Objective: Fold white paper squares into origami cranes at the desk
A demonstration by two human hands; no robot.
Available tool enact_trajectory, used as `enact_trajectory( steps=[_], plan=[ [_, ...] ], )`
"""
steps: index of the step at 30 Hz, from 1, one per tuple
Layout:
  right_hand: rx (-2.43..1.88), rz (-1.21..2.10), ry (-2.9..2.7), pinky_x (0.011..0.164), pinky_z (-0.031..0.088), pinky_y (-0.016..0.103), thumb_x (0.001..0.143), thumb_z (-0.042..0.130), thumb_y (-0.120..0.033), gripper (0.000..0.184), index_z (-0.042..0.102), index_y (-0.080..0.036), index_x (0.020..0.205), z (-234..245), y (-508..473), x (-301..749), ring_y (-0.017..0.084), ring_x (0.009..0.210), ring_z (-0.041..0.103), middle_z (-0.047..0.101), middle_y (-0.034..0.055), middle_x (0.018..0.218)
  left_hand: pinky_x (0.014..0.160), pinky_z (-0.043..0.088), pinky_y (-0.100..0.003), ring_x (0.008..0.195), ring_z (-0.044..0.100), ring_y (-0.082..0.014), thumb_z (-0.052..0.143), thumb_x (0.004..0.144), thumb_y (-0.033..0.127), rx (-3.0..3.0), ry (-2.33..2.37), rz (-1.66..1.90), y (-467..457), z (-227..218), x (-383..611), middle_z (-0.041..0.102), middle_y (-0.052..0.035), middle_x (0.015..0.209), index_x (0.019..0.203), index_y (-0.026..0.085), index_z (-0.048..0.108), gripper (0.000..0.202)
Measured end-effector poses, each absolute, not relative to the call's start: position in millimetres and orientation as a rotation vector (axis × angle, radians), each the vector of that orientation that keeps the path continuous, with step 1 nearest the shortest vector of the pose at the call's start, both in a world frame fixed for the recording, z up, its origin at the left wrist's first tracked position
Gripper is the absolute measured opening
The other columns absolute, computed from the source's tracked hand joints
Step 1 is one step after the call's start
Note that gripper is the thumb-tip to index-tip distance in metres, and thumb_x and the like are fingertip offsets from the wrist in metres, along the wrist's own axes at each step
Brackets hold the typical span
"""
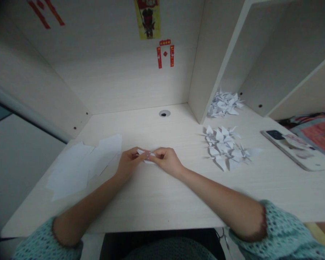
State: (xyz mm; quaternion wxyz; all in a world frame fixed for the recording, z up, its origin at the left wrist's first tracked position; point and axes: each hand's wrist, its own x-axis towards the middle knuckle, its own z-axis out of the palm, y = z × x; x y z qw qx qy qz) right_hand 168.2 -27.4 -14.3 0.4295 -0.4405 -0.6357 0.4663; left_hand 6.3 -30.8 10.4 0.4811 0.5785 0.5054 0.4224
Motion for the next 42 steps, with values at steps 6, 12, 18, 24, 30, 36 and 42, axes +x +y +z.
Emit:
enact_trajectory(
  steps=[6,12,18,24,30,36,42],
  plan=[
    [-1.097,1.177,-1.566,0.049,0.037,0.025,0.068,0.067,-0.054,0.038,0.069,-0.016,0.062,-10,-29,167,0.014,0.056,0.052,0.061,0.0018,0.059,0.057,0.043,-0.025,0.061,0.059,-0.0154,0.067,0.07,0.046,1.45,1.31,1.074,-30,10,5,0.07,-0.0029,0.067,0.072,0.014,0.072,0.032],
    [-1.138,1.229,-1.549,0.047,0.031,0.023,0.069,0.066,-0.052,0.038,0.066,-0.015,0.06,-6,-31,167,0.01,0.05,0.042,0.055,-0.0002,0.056,0.061,0.042,-0.025,0.063,0.058,-0.015,0.05,0.082,0.051,1.487,1.294,1.125,-31,10,6,0.07,-0.0035,0.068,0.068,0.014,0.072,0.045],
    [-1.105,1.191,-1.574,0.047,0.029,0.024,0.073,0.063,-0.051,0.038,0.065,-0.015,0.061,-8,-30,167,0.01,0.052,0.041,0.054,-0.0005,0.057,0.061,0.041,-0.024,0.064,0.058,-0.0149,0.05,0.083,0.049,1.567,1.337,1.143,-33,16,7,0.069,-0.0031,0.068,0.076,0.015,0.074,0.042],
    [-0.986,1.167,-1.63,0.055,0.032,0.026,0.081,0.056,-0.047,0.041,0.059,-0.017,0.053,-10,-28,170,0.013,0.058,0.043,0.048,-0.0005,0.056,0.068,0.044,-0.025,0.075,0.063,-0.0169,0.052,0.082,0.046,1.607,1.38,1.107,-32,15,5,0.072,-0.0037,0.079,0.083,0.017,0.074,0.036],
    [-0.891,1.198,-1.369,0.066,0.038,0.03,0.078,0.063,-0.043,0.027,0.068,-0.02,0.063,-14,-23,172,0.017,0.071,0.051,0.059,0.0024,0.071,0.071,0.047,-0.027,0.082,0.065,-0.0199,0.064,0.074,0.043,1.567,1.376,1.023,-29,18,5,0.073,-0.005,0.092,0.101,0.019,0.07,0.037],
    [-0.9,1.102,-1.442,0.072,0.038,0.031,0.081,0.059,-0.044,0.031,0.068,-0.022,0.062,-5,-22,172,0.017,0.076,0.051,0.055,0.0032,0.074,0.067,0.044,-0.025,0.072,0.063,-0.0169,0.058,0.078,0.041,1.681,1.412,0.979,-30,21,6,0.072,-0.0025,0.079,0.075,0.018,0.073,0.028],
    [-0.896,1.086,-1.526,0.071,0.038,0.031,0.082,0.056,-0.044,0.032,0.068,-0.02,0.065,-2,-22,172,0.017,0.074,0.051,0.056,0.003,0.07,0.064,0.043,-0.024,0.067,0.06,-0.0149,0.057,0.078,0.044,1.658,1.369,1.006,-30,17,5,0.07,-0.0015,0.072,0.07,0.017,0.07,0.031]
  ],
)
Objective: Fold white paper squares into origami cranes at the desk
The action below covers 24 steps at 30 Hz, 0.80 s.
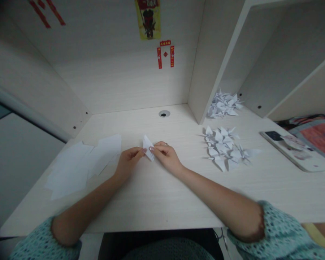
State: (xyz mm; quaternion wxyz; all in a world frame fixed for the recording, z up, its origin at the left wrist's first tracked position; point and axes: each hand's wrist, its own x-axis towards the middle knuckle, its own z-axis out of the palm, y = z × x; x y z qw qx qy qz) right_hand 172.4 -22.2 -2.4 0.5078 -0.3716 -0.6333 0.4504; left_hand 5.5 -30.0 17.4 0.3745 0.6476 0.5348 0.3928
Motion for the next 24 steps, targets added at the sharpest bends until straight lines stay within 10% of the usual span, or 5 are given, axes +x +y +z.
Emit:
enact_trajectory(
  steps=[24],
  plan=[
    [-0.946,1.106,-1.452,0.07,0.041,0.031,0.079,0.061,-0.045,0.028,0.072,-0.023,0.066,-9.4,-22.1,171.9,0.016,0.073,0.053,0.06,0.0031,0.073,0.061,0.041,-0.023,0.064,0.056,-0.0143,0.054,0.079,0.045,1.713,1.301,0.91,-33.3,19.0,9.4,0.064,-0.0004,0.065,0.066,0.017,0.067,0.033]
  ],
)
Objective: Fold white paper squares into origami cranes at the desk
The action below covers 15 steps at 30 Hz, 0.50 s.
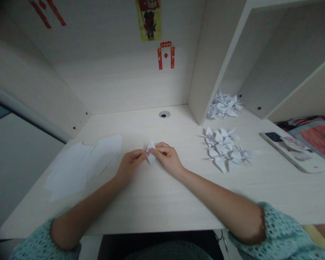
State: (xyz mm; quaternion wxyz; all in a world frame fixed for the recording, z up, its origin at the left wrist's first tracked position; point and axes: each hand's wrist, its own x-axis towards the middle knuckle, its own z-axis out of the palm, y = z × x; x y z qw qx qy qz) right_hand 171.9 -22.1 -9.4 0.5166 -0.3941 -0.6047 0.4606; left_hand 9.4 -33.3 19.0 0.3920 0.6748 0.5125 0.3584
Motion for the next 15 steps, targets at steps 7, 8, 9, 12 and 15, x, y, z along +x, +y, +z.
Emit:
enact_trajectory(
  steps=[7,8,9,12,15],
  plan=[
    [-0.972,1.114,-1.382,0.069,0.043,0.031,0.074,0.066,-0.043,0.022,0.073,-0.022,0.07,-7.6,-22.6,171.1,0.017,0.072,0.055,0.063,0.0043,0.076,0.061,0.042,-0.024,0.064,0.058,-0.0159,0.057,0.077,0.046,1.715,1.312,0.885,-34.6,18.0,10.6,0.066,-0.0017,0.066,0.07,0.018,0.069,0.032],
    [-0.995,1.117,-1.342,0.067,0.043,0.031,0.072,0.068,-0.043,0.022,0.072,-0.021,0.071,-7.6,-22.5,171.1,0.016,0.07,0.055,0.064,0.0042,0.075,0.059,0.041,-0.024,0.062,0.057,-0.0156,0.057,0.077,0.046,1.712,1.312,0.881,-34.6,18.1,10.9,0.065,-0.0014,0.064,0.069,0.018,0.069,0.031],
    [-1.015,1.118,-1.303,0.065,0.043,0.03,0.071,0.069,-0.043,0.023,0.072,-0.02,0.072,-7.5,-22.5,171.2,0.016,0.068,0.055,0.064,0.004,0.073,0.057,0.041,-0.024,0.06,0.056,-0.0152,0.057,0.076,0.045,1.71,1.312,0.875,-34.6,18.2,11.1,0.064,-0.0011,0.061,0.067,0.018,0.069,0.031],
    [-1.042,1.125,-1.247,0.062,0.042,0.029,0.07,0.069,-0.043,0.026,0.071,-0.018,0.07,-6.0,-23.0,171.4,0.015,0.064,0.054,0.064,0.0036,0.069,0.053,0.038,-0.023,0.056,0.053,-0.0138,0.057,0.075,0.046,1.73,1.305,0.855,-34.2,17.3,11.0,0.061,-0.0002,0.057,0.065,0.017,0.068,0.032],
    [-1.041,1.142,-1.253,0.062,0.041,0.029,0.071,0.067,-0.044,0.027,0.071,-0.017,0.066,-2.5,-24.6,171.1,0.015,0.064,0.054,0.064,0.0035,0.067,0.053,0.038,-0.023,0.057,0.054,-0.0139,0.057,0.076,0.047,1.745,1.295,0.83,-33.9,13.8,10.0,0.061,-0.0005,0.059,0.067,0.017,0.066,0.033]
  ],
)
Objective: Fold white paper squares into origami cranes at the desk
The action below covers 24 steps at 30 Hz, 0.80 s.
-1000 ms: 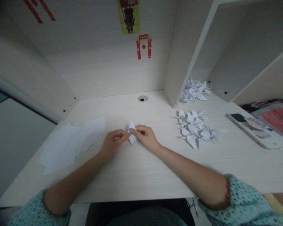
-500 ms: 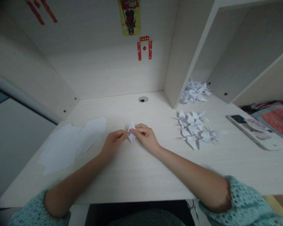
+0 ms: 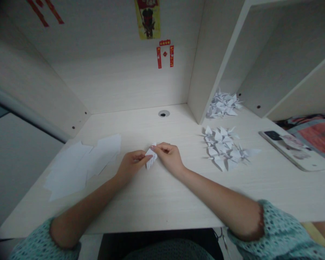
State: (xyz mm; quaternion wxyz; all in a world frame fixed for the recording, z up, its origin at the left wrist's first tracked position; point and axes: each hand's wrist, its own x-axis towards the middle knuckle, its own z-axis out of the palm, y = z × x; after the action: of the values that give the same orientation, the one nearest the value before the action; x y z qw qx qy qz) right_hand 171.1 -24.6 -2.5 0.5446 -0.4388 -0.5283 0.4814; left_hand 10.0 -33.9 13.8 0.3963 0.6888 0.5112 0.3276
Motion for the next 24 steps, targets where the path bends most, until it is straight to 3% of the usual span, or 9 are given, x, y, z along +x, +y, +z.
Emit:
enact_trajectory(
  steps=[4,11,24],
  plan=[
    [-1.031,1.15,-1.256,0.062,0.041,0.029,0.071,0.067,-0.042,0.026,0.071,-0.018,0.065,0.1,-25.8,170.9,0.016,0.065,0.055,0.066,0.0038,0.069,0.055,0.039,-0.023,0.059,0.055,-0.0143,0.057,0.076,0.047,1.734,1.271,0.809,-33.9,9.3,9.8,0.062,-0.0006,0.063,0.072,0.018,0.067,0.031],
    [-1.019,1.178,-1.204,0.064,0.043,0.029,0.07,0.07,-0.04,0.021,0.073,-0.019,0.069,-4.2,-22.9,172.4,0.016,0.067,0.058,0.068,0.0038,0.072,0.05,0.032,-0.022,0.053,0.048,-0.0119,0.055,0.077,0.046,1.81,1.236,0.76,-30.6,8.4,8.2,0.054,0.0013,0.054,0.057,0.017,0.06,0.035],
    [-0.968,1.248,-1.088,0.07,0.043,0.031,0.069,0.071,-0.034,0.015,0.074,-0.02,0.072,-2.2,-22.5,174.3,0.016,0.069,0.059,0.07,0.0032,0.072,0.047,0.026,-0.024,0.049,0.039,-0.0098,0.053,0.079,0.048,1.646,1.192,0.8,-32.8,11.1,10.2,0.043,0.0026,0.049,0.053,0.015,0.055,0.041]
  ],
)
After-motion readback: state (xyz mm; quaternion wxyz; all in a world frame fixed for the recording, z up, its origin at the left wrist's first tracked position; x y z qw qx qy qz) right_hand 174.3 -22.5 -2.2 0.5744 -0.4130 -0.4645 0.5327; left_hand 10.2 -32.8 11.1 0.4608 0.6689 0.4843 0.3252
